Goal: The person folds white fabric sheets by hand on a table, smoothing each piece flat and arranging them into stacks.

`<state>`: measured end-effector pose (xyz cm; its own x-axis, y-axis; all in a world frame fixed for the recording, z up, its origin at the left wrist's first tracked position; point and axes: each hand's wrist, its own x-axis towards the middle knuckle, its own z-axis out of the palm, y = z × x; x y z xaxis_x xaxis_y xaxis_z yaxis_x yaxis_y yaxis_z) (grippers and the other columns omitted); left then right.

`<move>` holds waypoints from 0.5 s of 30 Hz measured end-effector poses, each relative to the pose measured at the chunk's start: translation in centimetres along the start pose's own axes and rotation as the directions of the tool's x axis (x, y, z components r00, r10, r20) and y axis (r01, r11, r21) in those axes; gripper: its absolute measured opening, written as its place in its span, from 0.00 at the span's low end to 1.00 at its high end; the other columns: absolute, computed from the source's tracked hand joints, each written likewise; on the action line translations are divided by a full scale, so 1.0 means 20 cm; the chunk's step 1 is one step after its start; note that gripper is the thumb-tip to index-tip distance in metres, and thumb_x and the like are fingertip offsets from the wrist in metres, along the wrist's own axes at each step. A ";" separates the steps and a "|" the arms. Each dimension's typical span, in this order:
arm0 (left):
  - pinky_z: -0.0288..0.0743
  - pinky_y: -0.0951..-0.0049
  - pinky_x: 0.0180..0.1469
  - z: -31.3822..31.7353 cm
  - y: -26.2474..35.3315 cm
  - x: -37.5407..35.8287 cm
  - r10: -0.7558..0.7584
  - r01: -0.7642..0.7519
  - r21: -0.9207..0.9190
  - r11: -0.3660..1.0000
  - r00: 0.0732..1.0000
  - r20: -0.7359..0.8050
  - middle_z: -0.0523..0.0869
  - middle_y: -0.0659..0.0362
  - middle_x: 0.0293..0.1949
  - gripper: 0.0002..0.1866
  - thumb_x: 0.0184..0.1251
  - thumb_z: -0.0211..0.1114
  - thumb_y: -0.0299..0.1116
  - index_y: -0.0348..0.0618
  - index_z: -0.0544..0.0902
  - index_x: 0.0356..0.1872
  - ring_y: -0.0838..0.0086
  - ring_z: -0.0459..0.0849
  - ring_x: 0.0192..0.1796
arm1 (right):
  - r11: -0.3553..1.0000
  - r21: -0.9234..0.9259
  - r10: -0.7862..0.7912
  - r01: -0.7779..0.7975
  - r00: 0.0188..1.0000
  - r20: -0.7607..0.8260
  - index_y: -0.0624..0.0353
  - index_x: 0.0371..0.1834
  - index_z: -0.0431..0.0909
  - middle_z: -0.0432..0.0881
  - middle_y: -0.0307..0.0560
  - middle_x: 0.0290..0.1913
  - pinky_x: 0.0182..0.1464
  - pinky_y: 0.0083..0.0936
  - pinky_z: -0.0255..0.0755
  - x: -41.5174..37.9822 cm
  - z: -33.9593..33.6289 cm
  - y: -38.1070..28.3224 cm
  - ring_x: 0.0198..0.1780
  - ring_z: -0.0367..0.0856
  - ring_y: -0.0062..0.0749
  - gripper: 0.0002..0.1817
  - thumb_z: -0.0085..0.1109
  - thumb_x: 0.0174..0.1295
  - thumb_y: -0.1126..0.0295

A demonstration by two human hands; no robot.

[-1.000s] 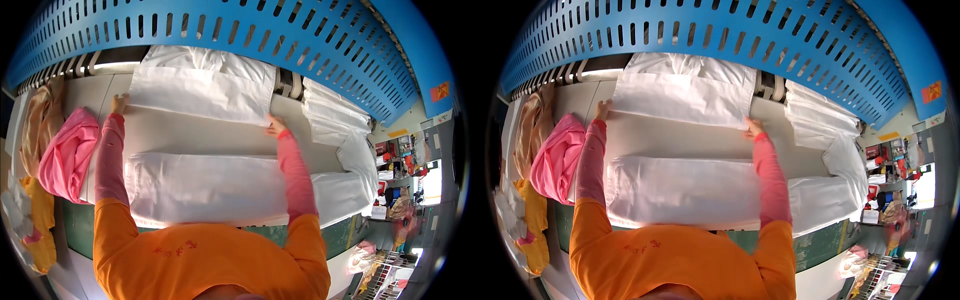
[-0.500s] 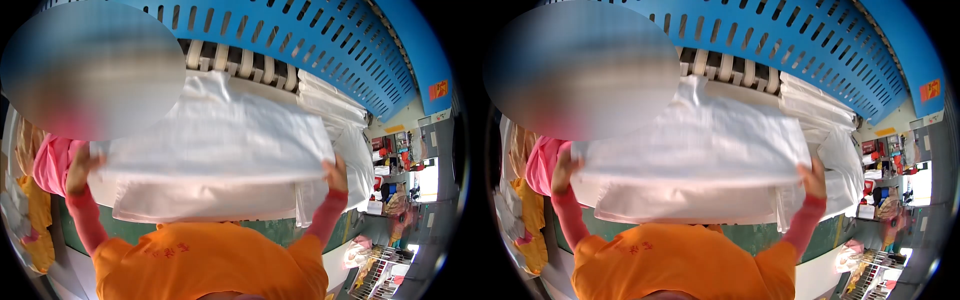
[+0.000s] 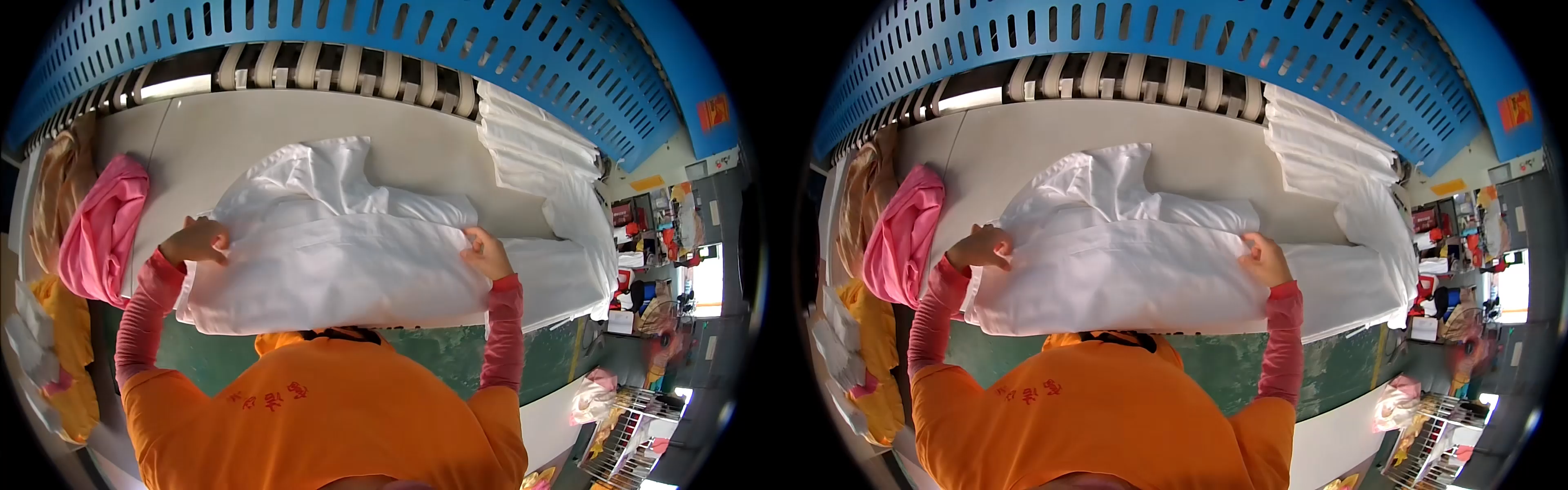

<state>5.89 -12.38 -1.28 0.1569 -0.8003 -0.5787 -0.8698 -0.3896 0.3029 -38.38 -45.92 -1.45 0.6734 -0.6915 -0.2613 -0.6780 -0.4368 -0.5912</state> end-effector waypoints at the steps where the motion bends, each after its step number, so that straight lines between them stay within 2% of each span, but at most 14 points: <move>1: 0.61 0.65 0.44 0.01 -0.05 -0.01 0.047 -0.046 0.015 0.999 0.996 -0.078 0.79 0.61 0.30 0.18 0.34 0.69 0.45 0.46 0.78 0.27 0.68 0.75 0.41 | 0.994 -0.035 -0.105 0.103 0.992 -0.064 0.60 0.38 0.75 0.77 0.42 0.32 0.39 0.19 0.66 -0.02 0.00 0.02 0.36 0.73 0.25 0.14 0.59 0.45 0.74; 3: 0.64 0.66 0.42 0.02 -0.14 -0.02 0.145 -0.136 0.055 0.989 0.961 -0.233 0.79 0.62 0.26 0.17 0.34 0.69 0.44 0.45 0.78 0.25 0.66 0.76 0.37 | 0.947 -0.129 -0.315 0.295 0.931 -0.183 0.64 0.30 0.75 0.75 0.40 0.26 0.34 0.19 0.65 -0.07 -0.02 0.08 0.29 0.71 0.22 0.09 0.59 0.45 0.74; 4: 0.68 0.71 0.38 -0.05 -0.18 0.00 0.216 -0.230 -0.186 0.955 0.972 -0.092 0.80 0.61 0.25 0.14 0.38 0.69 0.39 0.43 0.78 0.24 0.69 0.77 0.32 | 0.962 0.041 -0.255 0.268 0.946 -0.201 0.64 0.28 0.75 0.74 0.39 0.25 0.33 0.19 0.65 -0.13 -0.04 0.06 0.28 0.70 0.21 0.08 0.59 0.45 0.74; 6: 0.70 0.75 0.36 -0.18 -0.12 -0.03 0.173 -0.151 -0.431 0.890 0.985 0.013 0.80 0.61 0.25 0.12 0.41 0.68 0.35 0.40 0.78 0.25 0.73 0.78 0.31 | 0.905 0.375 -0.132 0.202 0.970 -0.204 0.65 0.24 0.74 0.73 0.39 0.22 0.32 0.17 0.65 -0.33 -0.11 -0.06 0.26 0.68 0.19 0.06 0.60 0.46 0.74; 7: 0.71 0.77 0.35 -0.26 -0.09 -0.05 0.160 -0.098 -0.539 0.836 0.985 0.070 0.80 0.61 0.25 0.10 0.43 0.67 0.32 0.38 0.78 0.26 0.75 0.78 0.31 | 0.915 0.391 -0.071 0.100 0.994 -0.087 0.65 0.24 0.75 0.74 0.38 0.22 0.33 0.17 0.65 -0.44 -0.15 -0.10 0.27 0.69 0.18 0.06 0.60 0.46 0.75; 8: 0.70 0.80 0.37 -0.33 -0.07 -0.05 0.154 -0.096 -0.605 0.790 0.987 0.045 0.81 0.61 0.27 0.08 0.46 0.66 0.29 0.36 0.79 0.27 0.81 0.77 0.33 | 0.918 0.396 -0.007 -0.005 1.000 0.030 0.65 0.25 0.75 0.75 0.38 0.23 0.34 0.16 0.66 -0.54 -0.18 -0.11 0.29 0.70 0.17 0.05 0.61 0.46 0.76; 10: 0.69 0.81 0.36 -0.45 -0.05 -0.03 0.094 -0.114 -0.658 0.744 0.993 -0.066 0.80 0.62 0.26 0.09 0.47 0.66 0.31 0.37 0.79 0.28 0.81 0.76 0.31 | 0.834 0.533 -0.002 -0.141 0.966 0.257 0.65 0.26 0.77 0.77 0.38 0.24 0.35 0.15 0.66 -0.73 -0.18 -0.08 0.30 0.72 0.17 0.05 0.61 0.45 0.79; 11: 0.69 0.81 0.36 -0.50 -0.04 0.01 0.064 -0.128 -0.683 0.719 0.991 -0.119 0.79 0.62 0.25 0.09 0.48 0.65 0.32 0.37 0.79 0.28 0.81 0.76 0.31 | 0.818 0.560 -0.030 -0.134 0.961 0.274 0.66 0.26 0.77 0.78 0.38 0.25 0.35 0.15 0.66 -0.78 -0.17 -0.06 0.30 0.72 0.17 0.05 0.60 0.45 0.80; 13: 0.68 0.81 0.36 -0.60 0.05 0.16 0.149 -0.232 -0.619 0.750 0.972 -0.184 0.79 0.63 0.25 0.10 0.49 0.65 0.34 0.38 0.79 0.29 0.81 0.75 0.31 | 0.784 0.609 -0.091 -0.121 0.948 0.305 0.66 0.27 0.77 0.79 0.38 0.25 0.34 0.16 0.67 -0.85 -0.14 -0.01 0.30 0.73 0.18 0.05 0.60 0.44 0.82; 14: 0.68 0.80 0.36 -0.66 0.09 0.25 0.189 -0.281 -0.585 0.761 0.958 -0.214 0.78 0.63 0.25 0.11 0.50 0.64 0.35 0.38 0.79 0.30 0.81 0.74 0.31 | 0.766 0.619 -0.004 -0.172 0.962 0.273 0.67 0.28 0.77 0.78 0.38 0.27 0.38 0.17 0.66 -0.87 -0.12 0.07 0.33 0.73 0.18 0.06 0.61 0.46 0.79; 15: 0.67 0.80 0.37 -0.69 0.13 0.39 0.252 -0.346 -0.470 0.812 0.934 -0.252 0.78 0.63 0.27 0.11 0.51 0.64 0.36 0.39 0.79 0.31 0.80 0.74 0.33 | 0.756 0.644 0.019 -0.116 0.988 0.155 0.67 0.30 0.77 0.78 0.39 0.29 0.40 0.17 0.66 -0.85 -0.08 0.12 0.34 0.72 0.18 0.07 0.60 0.46 0.78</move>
<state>11.32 -25.94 5.31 0.0449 -0.9608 -0.2737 -0.5404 -0.2538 0.8022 -51.92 -36.12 2.84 0.6983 -0.6017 -0.3877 -0.4004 0.1205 -0.9084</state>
